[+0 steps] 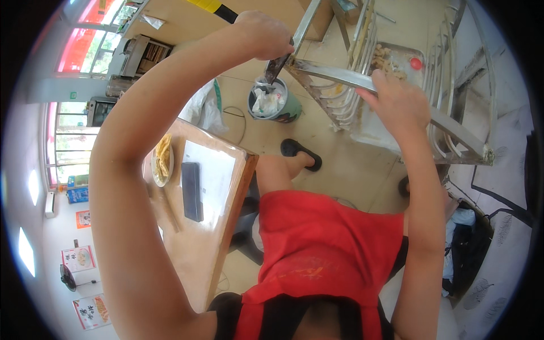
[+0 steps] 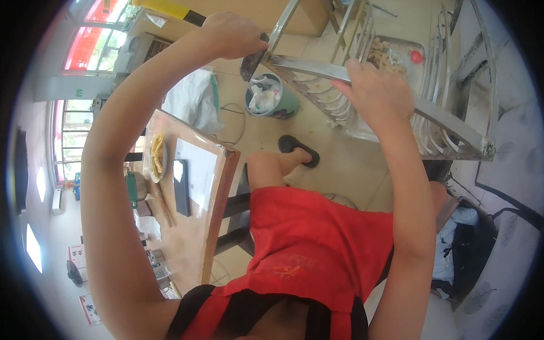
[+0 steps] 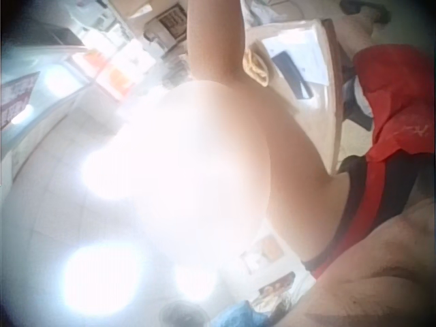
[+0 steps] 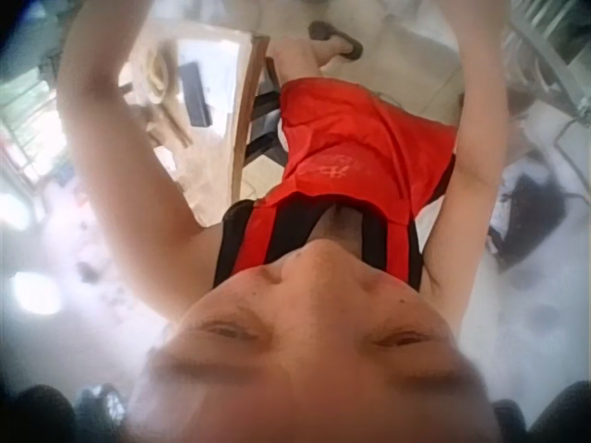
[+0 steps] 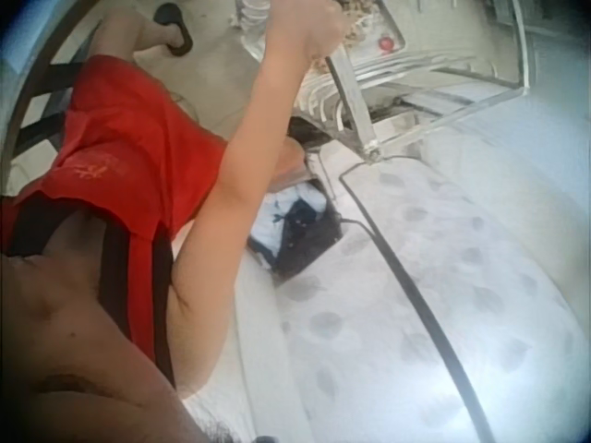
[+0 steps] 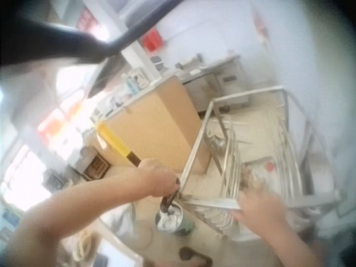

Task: The person uses a hammer and a small metal strip to hammer a joint on a mobile metal rack while sitting at a table.

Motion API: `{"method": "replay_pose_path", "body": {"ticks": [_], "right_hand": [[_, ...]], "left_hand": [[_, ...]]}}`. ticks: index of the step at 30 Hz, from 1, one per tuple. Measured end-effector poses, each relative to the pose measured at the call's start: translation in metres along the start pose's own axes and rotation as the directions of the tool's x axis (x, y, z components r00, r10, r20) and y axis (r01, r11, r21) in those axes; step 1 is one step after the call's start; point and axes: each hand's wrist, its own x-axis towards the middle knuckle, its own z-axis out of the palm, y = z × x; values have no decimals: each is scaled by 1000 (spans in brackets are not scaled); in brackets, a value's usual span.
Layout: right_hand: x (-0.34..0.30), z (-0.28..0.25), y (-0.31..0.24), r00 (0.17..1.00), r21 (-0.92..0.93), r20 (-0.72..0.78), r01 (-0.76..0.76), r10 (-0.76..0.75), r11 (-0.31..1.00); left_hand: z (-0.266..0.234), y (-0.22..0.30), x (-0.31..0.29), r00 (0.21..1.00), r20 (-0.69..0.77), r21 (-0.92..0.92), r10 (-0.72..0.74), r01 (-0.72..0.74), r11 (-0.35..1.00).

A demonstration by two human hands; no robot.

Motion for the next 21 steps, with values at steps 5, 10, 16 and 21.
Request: {"method": "replay_pose_path", "body": {"ticks": [5, 10, 16, 21], "right_hand": [[-1, 6, 2, 1000, 8, -24, 0, 0, 1000], [-3, 14, 3, 982, 27, -171, 79, -74, 996], [-5, 11, 6, 991, -40, -115, 60, -65, 997], [-4, 11, 3, 996, -25, -44, 77, -78, 997]], "left_hand": [[-8, 10, 2, 999, 41, 7, -3, 3, 1000], [-2, 28, 8, 995, 103, 221, -20, -3, 975], [-9, 58, 6, 995, 102, 389, 6, -45, 920], [-19, 71, 22, 925, 310, 477, -220, 49, 877]]}}
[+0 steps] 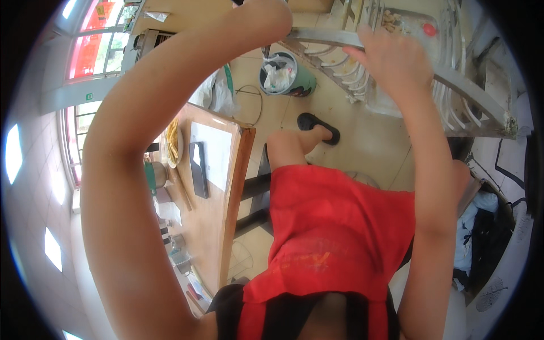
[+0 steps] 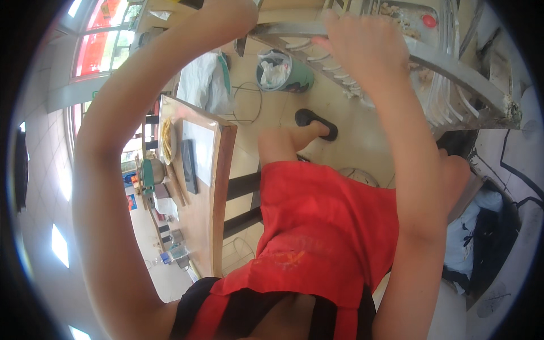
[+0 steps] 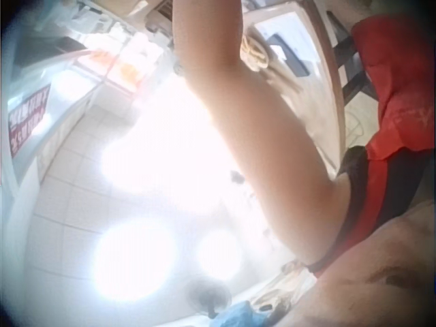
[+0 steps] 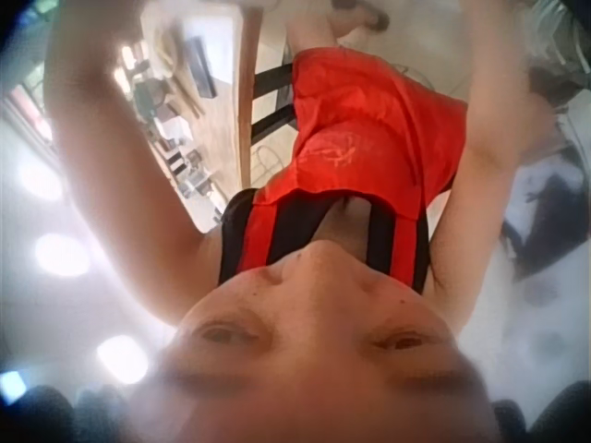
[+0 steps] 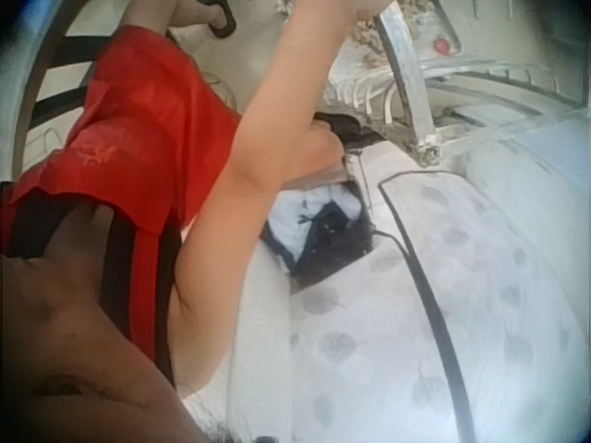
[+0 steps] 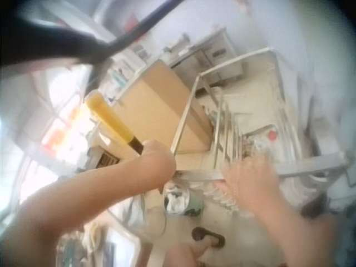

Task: The person uses a hammer and a small metal strip to hammer a joint on a mobile metal rack while sitting at a table.

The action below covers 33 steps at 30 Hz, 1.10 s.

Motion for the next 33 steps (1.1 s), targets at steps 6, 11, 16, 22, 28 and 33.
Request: {"method": "replay_pose_path", "body": {"ticks": [6, 11, 16, 22, 28, 33], "right_hand": [[0, -5, -4, 1000, 63, -5, -13, 14, 998], [-1, -3, 4, 999, 27, 27, -39, 38, 999], [2, -2, 0, 999, -18, 9, -34, 34, 999], [5, -7, -1, 999, 28, 27, -32, 31, 999], [7, -13, -5, 997, -19, 57, -50, 51, 999], [8, -14, -6, 999, -90, 42, -15, 18, 996]], "left_hand": [[15, -21, -6, 995, -85, -159, 54, -67, 985], [29, -45, 4, 940, -282, -262, 193, -269, 927], [42, -52, 6, 947, -283, -446, 150, -269, 854], [60, -49, 11, 969, -240, -576, 54, -186, 796], [69, -45, 18, 958, -283, -634, 35, -214, 743], [75, -44, 28, 927, -364, -610, 91, -311, 729]]}}
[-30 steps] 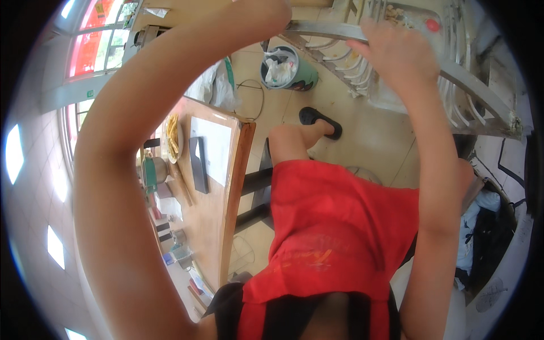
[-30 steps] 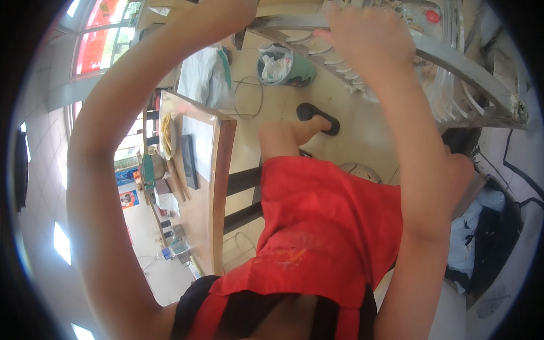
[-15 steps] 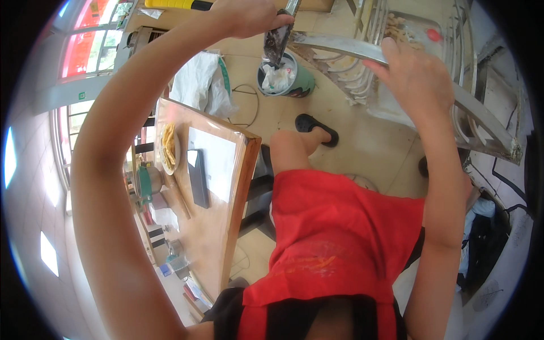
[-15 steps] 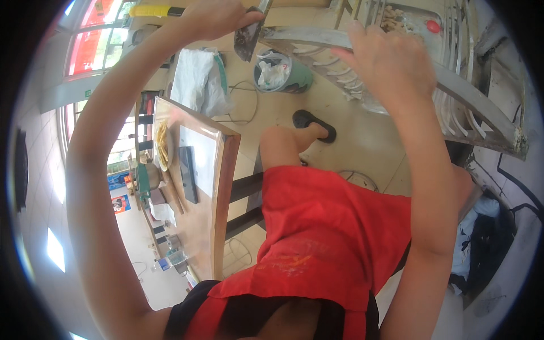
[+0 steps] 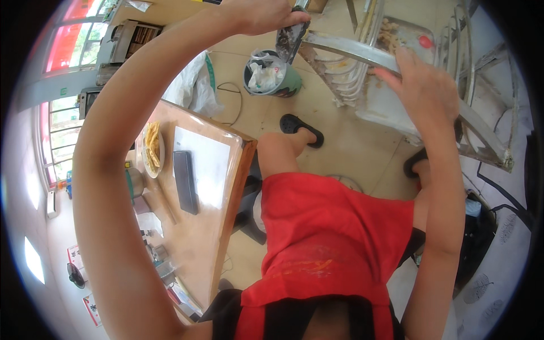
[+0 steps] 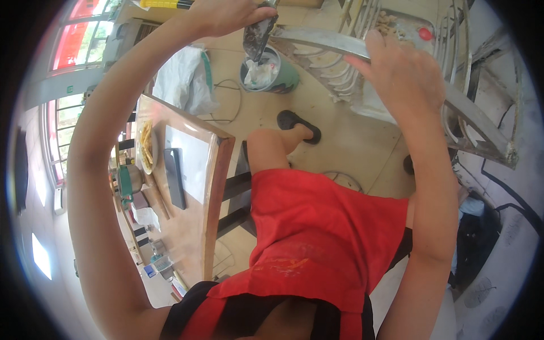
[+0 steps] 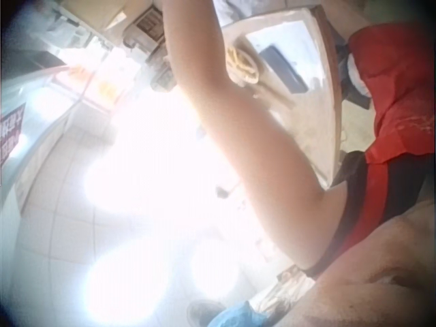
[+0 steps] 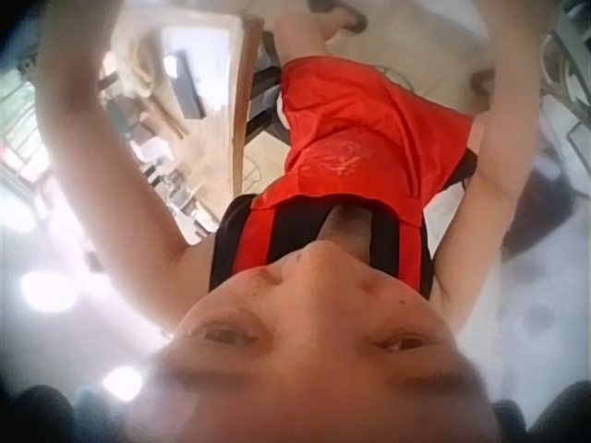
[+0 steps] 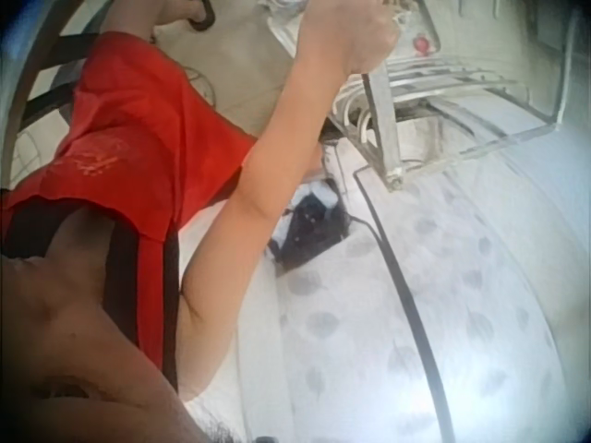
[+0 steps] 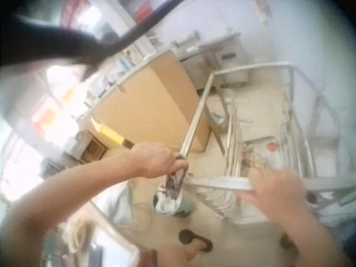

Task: The person uses a hammer and a small metal strip to hammer a joint on a mobile metal rack while sitting at a table.

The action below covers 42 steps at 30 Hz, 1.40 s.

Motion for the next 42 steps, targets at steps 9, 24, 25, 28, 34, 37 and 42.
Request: {"method": "replay_pose_path", "body": {"ticks": [9, 24, 25, 28, 34, 37, 42], "right_hand": [[0, 0, 3, 1000, -13, 20, 2, -2, 1000], [1, -2, -2, 993, -41, 79, -85, 88, 996], [2, -1, -2, 990, -50, 108, -88, 93, 995], [5, -11, -6, 977, -30, 188, -99, 103, 995], [5, -17, -12, 965, 5, 241, -106, 102, 994], [7, -22, -10, 953, -50, 278, -106, 116, 993], [8, -28, -1, 954, -28, 294, -48, 54, 998]], "left_hand": [[-6, 15, -3, 949, -123, -96, 291, -303, 948], [-6, 52, -6, 952, -247, -169, 183, -228, 959], [-5, 48, -11, 925, -314, -162, 215, -275, 948], [7, 36, -19, 846, -529, -261, 73, -244, 934], [84, 89, -35, 599, -318, -898, -735, -438, 31], [153, 137, -35, 631, -141, -787, -763, -539, -300], [283, 184, 13, 745, 78, -722, -663, -416, -553]]}}
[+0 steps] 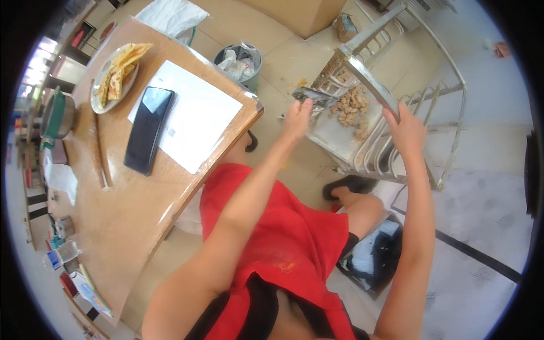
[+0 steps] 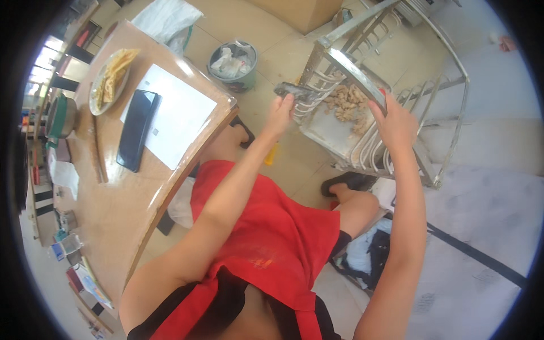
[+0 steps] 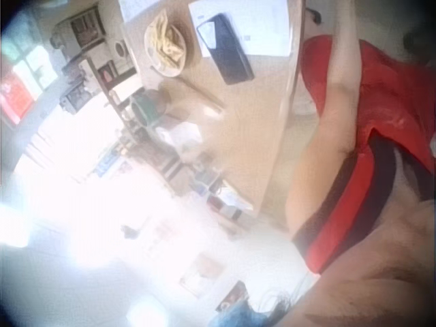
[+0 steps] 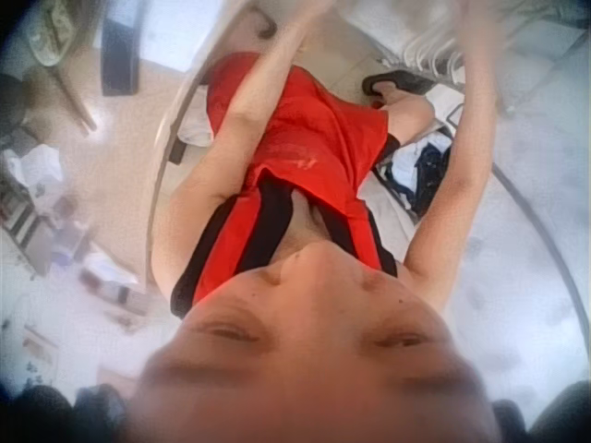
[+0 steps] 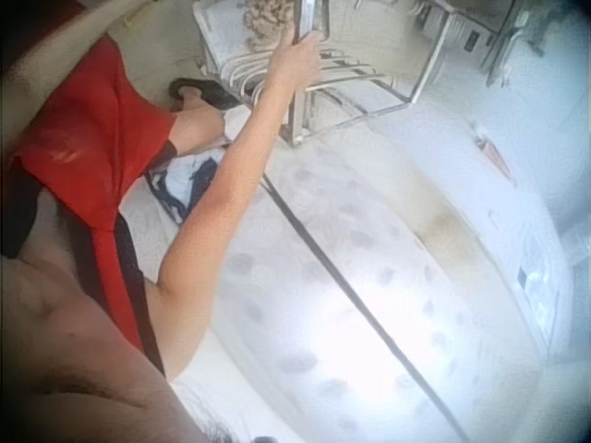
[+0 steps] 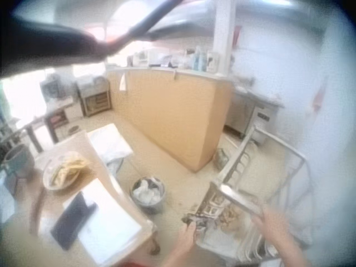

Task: The person uses a hammer and a small metal strip to hammer a joint on a mobile metal rack while sitting at a table.

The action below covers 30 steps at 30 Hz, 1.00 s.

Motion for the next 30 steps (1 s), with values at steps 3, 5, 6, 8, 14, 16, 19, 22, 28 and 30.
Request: {"method": "replay_pose_path", "body": {"ticks": [3, 5, 6, 8, 14, 16, 19, 22, 28, 30], "right_hand": [[16, -5, 1, 980, -16, 195, 36, -32, 999], [26, -15, -9, 967, 42, 230, 106, -113, 993], [35, -13, -18, 969, 166, 202, 113, -145, 980], [49, -8, -28, 974, 393, 145, 105, -174, 913], [67, 13, -45, 947, 203, 259, 138, -189, 969], [67, 10, -49, 943, 193, 258, 161, -208, 968], [69, 14, -47, 931, 235, 301, 137, -206, 962], [70, 13, -48, 927, 250, 338, 78, -162, 965], [70, 11, -46, 930, 250, 304, 132, -207, 959], [70, 13, -49, 938, 265, 264, 155, -226, 952]], "left_hand": [[-12, -36, 28, 999, -30, 22, 38, -37, 999], [-9, -42, 48, 999, 9, -18, 43, -43, 999], [-10, -44, 57, 999, 22, -34, 49, -48, 998], [2, -30, 65, 995, 49, 50, 91, -94, 994], [12, -32, 93, 990, -50, 220, 129, -115, 969], [14, -27, 89, 986, -89, 260, 143, -115, 959], [17, -30, 89, 988, -93, 323, 125, -89, 942], [25, -22, 93, 967, -91, 140, 236, -222, 965], [25, -18, 91, 964, -94, 80, 248, -241, 967], [24, -28, 91, 988, -51, -8, 147, -148, 989]]}}
